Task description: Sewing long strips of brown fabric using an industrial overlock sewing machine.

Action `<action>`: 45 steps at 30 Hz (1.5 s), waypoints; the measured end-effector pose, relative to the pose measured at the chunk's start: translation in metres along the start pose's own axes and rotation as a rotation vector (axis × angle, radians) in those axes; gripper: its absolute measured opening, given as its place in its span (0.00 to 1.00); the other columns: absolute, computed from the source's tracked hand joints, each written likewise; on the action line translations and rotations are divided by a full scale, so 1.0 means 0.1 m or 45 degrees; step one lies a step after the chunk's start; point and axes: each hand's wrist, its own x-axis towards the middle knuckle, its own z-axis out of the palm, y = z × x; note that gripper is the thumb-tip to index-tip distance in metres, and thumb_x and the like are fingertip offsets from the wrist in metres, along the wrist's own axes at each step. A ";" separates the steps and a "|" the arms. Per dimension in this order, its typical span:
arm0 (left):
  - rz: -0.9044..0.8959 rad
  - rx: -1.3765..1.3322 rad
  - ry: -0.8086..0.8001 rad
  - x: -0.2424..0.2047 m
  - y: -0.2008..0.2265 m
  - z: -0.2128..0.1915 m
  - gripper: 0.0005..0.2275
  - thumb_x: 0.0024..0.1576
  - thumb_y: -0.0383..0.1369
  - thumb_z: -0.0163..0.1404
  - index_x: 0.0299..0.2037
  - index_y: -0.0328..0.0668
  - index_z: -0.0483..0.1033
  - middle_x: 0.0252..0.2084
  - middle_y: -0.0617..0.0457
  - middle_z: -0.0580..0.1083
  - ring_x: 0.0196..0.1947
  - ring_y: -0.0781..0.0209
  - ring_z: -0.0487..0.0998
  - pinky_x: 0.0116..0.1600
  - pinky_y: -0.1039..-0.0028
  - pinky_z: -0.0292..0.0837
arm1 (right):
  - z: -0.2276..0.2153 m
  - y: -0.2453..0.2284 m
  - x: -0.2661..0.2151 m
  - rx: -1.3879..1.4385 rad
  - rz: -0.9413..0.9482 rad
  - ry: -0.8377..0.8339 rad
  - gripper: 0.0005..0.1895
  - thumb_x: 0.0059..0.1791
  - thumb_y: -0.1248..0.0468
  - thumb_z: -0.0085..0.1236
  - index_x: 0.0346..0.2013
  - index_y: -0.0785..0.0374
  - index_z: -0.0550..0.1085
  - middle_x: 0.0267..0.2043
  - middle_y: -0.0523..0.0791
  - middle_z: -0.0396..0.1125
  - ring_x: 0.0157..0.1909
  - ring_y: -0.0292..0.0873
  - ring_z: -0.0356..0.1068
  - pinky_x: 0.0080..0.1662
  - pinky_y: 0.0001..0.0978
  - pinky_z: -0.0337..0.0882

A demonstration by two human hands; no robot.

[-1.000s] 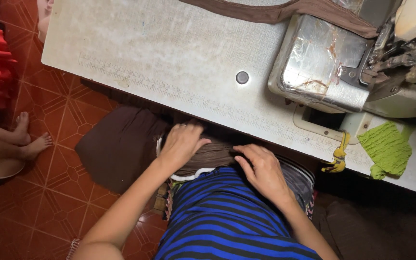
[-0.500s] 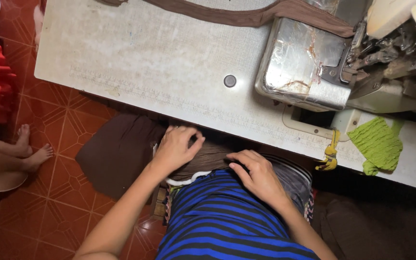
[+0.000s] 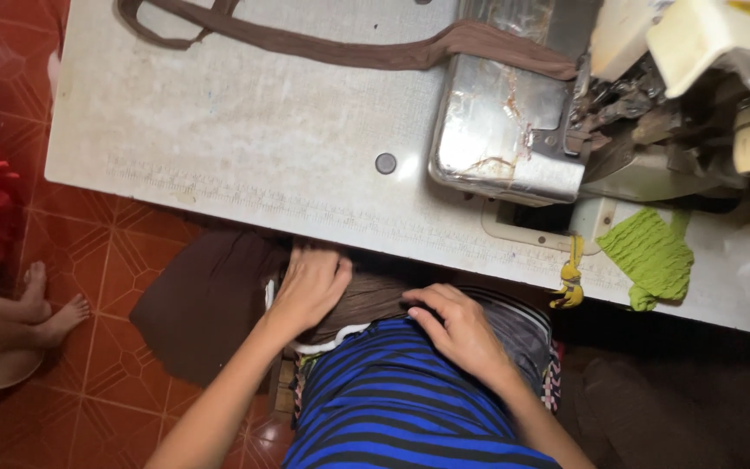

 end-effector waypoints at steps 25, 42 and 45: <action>0.388 -1.288 0.820 0.35 1.56 -1.66 0.10 0.55 0.16 0.49 0.43 0.34 0.77 0.43 0.46 0.78 0.45 0.61 0.80 0.54 0.80 0.77 | -0.84 0.00 -0.64 0.536 -0.043 0.164 0.11 0.49 0.66 0.50 0.28 0.66 0.78 0.13 0.41 0.69 0.14 0.32 0.63 0.21 0.21 0.65; 1.410 -0.461 0.426 0.40 2.17 -1.08 0.10 0.66 0.24 0.39 0.49 0.33 0.74 0.32 0.49 0.73 0.33 0.53 0.74 0.48 0.66 0.70 | -0.82 -0.55 -0.34 0.952 -0.112 0.601 0.06 0.38 0.77 0.60 0.30 0.71 0.77 0.34 0.45 0.70 0.37 0.37 0.68 0.34 0.25 0.69; 1.381 -0.569 0.381 0.56 2.08 -1.15 0.10 0.61 0.21 0.52 0.52 0.36 0.71 0.38 0.48 0.77 0.31 0.55 0.73 0.40 0.68 0.71 | -0.67 0.20 -0.47 0.554 -0.131 0.567 0.13 0.36 0.72 0.67 0.35 0.63 0.81 0.37 0.45 0.79 0.38 0.37 0.77 0.45 0.26 0.77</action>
